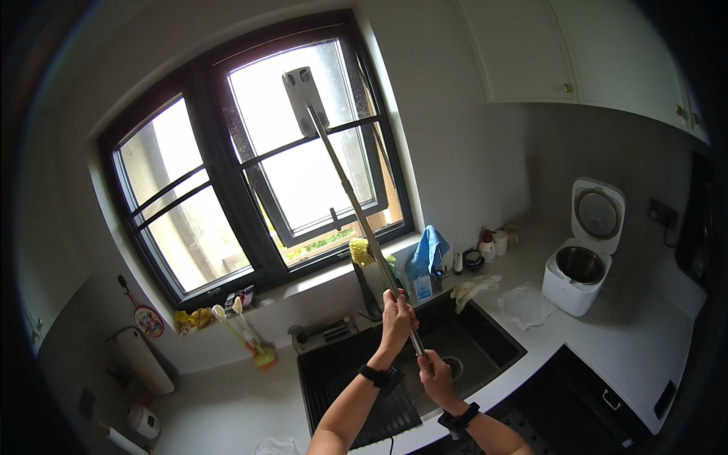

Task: The person cleans a kitchen window using a long-handled window cleaning tool with a replaceable cloth. They wipe the window, remove the cloth, rinse it under the tap, reattach it, and continue wiping the window.

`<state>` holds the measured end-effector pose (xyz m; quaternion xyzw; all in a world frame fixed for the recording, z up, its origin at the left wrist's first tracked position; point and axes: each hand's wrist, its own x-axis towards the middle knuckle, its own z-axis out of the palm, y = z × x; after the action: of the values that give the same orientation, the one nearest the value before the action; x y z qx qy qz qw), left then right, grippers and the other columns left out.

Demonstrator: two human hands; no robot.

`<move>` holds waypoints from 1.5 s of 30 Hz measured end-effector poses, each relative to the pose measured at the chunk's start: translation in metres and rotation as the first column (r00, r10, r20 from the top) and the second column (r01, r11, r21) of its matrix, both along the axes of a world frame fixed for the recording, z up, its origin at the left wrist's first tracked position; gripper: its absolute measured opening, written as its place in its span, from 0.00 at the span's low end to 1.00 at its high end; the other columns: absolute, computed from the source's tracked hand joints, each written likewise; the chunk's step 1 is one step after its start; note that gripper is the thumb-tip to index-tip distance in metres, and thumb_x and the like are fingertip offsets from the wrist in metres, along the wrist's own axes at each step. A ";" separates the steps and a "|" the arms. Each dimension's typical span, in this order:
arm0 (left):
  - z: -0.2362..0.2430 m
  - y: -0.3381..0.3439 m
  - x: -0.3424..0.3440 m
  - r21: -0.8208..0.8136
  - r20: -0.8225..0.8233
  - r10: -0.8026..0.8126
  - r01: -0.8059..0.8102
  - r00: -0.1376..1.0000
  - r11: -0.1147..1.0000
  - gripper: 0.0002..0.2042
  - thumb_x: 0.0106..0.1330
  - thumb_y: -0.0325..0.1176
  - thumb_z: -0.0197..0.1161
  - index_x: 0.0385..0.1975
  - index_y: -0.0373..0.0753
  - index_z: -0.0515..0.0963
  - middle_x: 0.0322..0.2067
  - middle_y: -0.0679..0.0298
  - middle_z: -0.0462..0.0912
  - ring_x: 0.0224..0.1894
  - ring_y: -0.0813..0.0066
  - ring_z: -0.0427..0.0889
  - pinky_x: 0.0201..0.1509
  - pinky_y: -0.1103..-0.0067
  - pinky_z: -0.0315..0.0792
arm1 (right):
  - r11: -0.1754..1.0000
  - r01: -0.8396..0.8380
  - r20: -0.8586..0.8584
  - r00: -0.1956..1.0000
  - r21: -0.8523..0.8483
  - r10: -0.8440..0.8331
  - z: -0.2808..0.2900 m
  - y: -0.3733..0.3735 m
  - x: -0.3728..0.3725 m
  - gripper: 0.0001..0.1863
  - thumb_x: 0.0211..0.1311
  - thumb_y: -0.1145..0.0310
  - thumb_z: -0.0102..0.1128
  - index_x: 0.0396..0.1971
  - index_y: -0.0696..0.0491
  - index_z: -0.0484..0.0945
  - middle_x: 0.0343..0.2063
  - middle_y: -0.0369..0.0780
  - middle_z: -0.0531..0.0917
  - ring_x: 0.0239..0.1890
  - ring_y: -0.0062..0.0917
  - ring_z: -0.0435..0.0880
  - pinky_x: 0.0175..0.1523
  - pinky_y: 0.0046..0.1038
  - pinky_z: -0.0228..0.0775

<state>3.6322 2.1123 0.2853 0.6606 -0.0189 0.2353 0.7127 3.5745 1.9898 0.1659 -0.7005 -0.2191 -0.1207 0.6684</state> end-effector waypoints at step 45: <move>-0.007 -0.010 0.021 0.101 0.074 0.039 -0.046 0.997 0.994 0.08 0.78 0.36 0.47 0.42 0.38 0.62 0.15 0.68 0.70 0.14 0.80 0.73 0.16 0.81 0.69 | 0.948 -0.288 -0.291 0.903 0.133 0.315 0.016 -0.022 0.010 0.16 0.74 0.52 0.51 0.40 0.50 0.74 0.13 0.28 0.69 0.13 0.09 0.68 0.16 0.15 0.56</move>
<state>3.6530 2.1019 0.2782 0.6876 -0.0423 0.2727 0.6716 3.5842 1.9673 0.1822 -0.6384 -0.2122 0.0858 0.7349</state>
